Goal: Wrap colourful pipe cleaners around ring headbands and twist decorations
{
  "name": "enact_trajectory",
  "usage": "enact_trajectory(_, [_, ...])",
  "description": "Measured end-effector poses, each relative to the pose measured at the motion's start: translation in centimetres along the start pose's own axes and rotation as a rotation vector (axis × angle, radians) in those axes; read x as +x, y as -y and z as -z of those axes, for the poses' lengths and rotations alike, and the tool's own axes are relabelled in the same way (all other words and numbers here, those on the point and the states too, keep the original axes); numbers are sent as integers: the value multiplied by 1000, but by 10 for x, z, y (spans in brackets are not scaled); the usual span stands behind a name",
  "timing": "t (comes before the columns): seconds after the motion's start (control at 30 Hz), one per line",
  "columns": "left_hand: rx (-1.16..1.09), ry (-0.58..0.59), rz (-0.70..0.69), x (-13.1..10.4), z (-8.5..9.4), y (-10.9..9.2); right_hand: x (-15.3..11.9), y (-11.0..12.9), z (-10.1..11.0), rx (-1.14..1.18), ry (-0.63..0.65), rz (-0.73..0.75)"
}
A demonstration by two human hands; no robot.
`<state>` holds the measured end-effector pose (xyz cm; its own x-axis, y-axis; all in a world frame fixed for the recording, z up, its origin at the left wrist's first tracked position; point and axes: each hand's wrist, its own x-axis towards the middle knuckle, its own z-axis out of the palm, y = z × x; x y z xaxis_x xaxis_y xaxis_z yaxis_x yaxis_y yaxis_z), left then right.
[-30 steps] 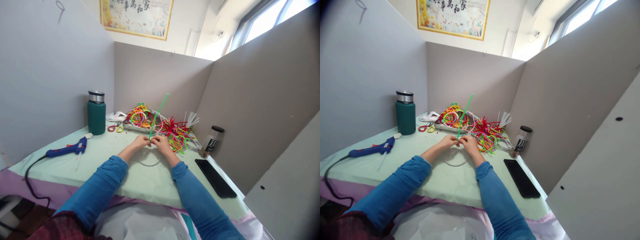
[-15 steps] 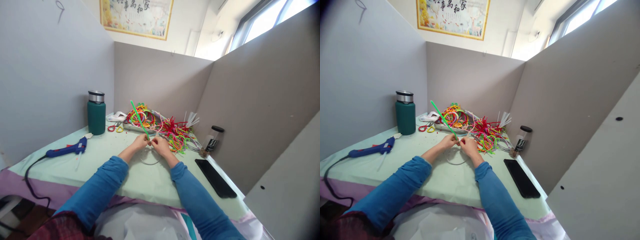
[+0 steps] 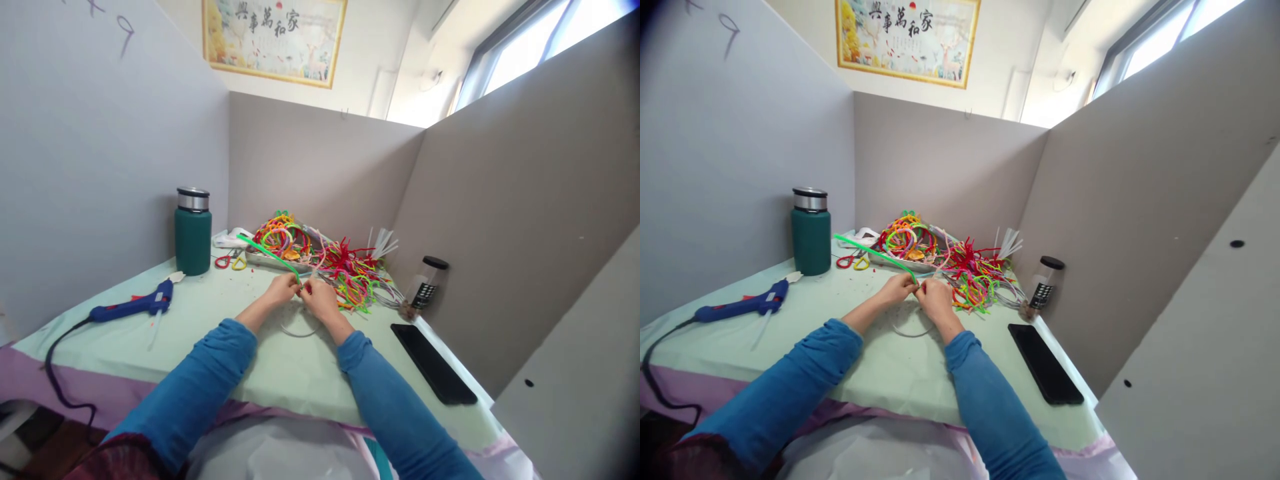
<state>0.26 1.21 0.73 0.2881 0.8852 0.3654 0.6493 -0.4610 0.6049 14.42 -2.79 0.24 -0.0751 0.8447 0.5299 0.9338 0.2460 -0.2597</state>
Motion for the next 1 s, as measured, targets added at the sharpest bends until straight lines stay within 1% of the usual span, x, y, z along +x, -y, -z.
enact_trajectory(0.1, [-24,13,-10,0,0,1,0,-1,0,-18,29,-17])
enact_trajectory(0.2, [-45,29,-20,-1,1,2,0,-2,0,-10,77,36])
enact_trajectory(0.27, [-48,25,-1,-1,2,3,0,-3,0,2,91,74])
enact_trajectory(0.4, [-80,-3,47,0,3,3,-2,-2,0,18,88,135])
enact_trajectory(0.53, [-114,-9,50,0,2,4,-4,-1,2,3,83,169])
enact_trajectory(0.7, [-183,-51,77,1,0,7,-6,2,4,-48,65,172])
enact_trajectory(0.8, [-222,-51,108,1,0,7,-6,4,4,-80,62,174])
enact_trajectory(1.0, [-263,-59,125,-2,1,5,-5,5,2,-97,83,168])
